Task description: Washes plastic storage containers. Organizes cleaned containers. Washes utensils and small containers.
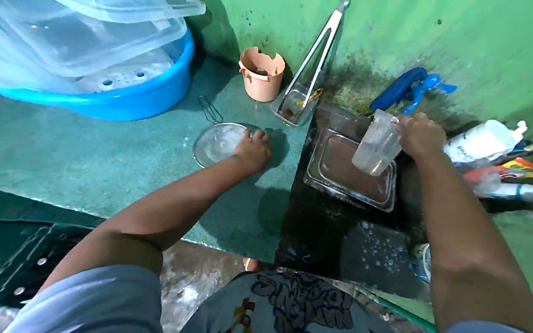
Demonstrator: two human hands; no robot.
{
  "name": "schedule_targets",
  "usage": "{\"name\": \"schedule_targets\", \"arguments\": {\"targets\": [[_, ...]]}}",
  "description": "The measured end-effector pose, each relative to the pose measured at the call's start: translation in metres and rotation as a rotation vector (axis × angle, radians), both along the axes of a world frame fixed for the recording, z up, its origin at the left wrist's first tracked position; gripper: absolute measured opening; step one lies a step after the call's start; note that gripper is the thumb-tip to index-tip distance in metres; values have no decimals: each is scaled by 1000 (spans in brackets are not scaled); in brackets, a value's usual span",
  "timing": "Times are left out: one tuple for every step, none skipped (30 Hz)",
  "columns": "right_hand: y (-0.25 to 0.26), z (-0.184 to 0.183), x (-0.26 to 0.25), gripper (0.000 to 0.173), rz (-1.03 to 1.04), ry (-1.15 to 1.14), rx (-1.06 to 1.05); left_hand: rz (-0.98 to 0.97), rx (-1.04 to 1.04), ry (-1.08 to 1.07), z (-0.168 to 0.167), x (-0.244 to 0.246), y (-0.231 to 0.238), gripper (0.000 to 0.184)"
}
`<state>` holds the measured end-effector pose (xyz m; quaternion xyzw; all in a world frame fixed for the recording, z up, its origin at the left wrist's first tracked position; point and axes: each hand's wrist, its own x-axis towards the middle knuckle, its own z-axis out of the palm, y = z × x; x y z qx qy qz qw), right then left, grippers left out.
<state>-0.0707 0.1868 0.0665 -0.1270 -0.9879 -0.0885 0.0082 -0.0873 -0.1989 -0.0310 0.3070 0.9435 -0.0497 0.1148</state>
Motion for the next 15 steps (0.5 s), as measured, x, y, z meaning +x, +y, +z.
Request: {"name": "schedule_targets", "arguments": {"targets": [[0, 0, -1, 37, 11, 13, 1, -5, 12, -8, 2, -2, 4, 47], [0, 0, -3, 37, 32, 27, -3, -8, 35, -17, 4, -5, 7, 48], [-2, 2, -3, 38, 53, 32, -18, -11, 65, -31, 7, -10, 11, 48], [-4, 5, -3, 40, 73, 27, -22, -15, 90, -38, 8, -15, 14, 47], [-8, 9, -3, 42, 96, 15, -23, -17, 120, -46, 9, -21, 18, 46], [-13, 14, -4, 42, 114, -11, -20, -20, 157, -52, 11, -28, 22, 44], [-20, 20, -5, 43, 132, -50, -17, -28, 198, -56, 13, -36, 26, 43], [-27, 26, -7, 43, 153, -95, -5, -33, 234, -65, 15, -46, 31, 42], [-35, 30, -11, 44, 179, -152, 12, -31, 270, -80, 19, -55, 38, 41], [-42, 35, -15, 43, 211, -204, 29, -27, 307, -98, 24, -64, 45, 39], [-50, 38, -20, 42, 245, -252, 49, -25, 341, -114, 30, -74, 53, 38], [-60, 42, -24, 42, 286, -290, 62, -20, 385, -141, 34, -83, 61, 37], [-72, 47, -28, 41, 340, -316, 75, -12, 440, -169, 36, -92, 70, 36], [-89, 52, -31, 41, 379, -354, 97, 7, 491, -197, 38, -100, 77, 34], [-107, 58, -35, 41, 411, -397, 128, 26, 530, -223, 39, -107, 84, 32]]}}
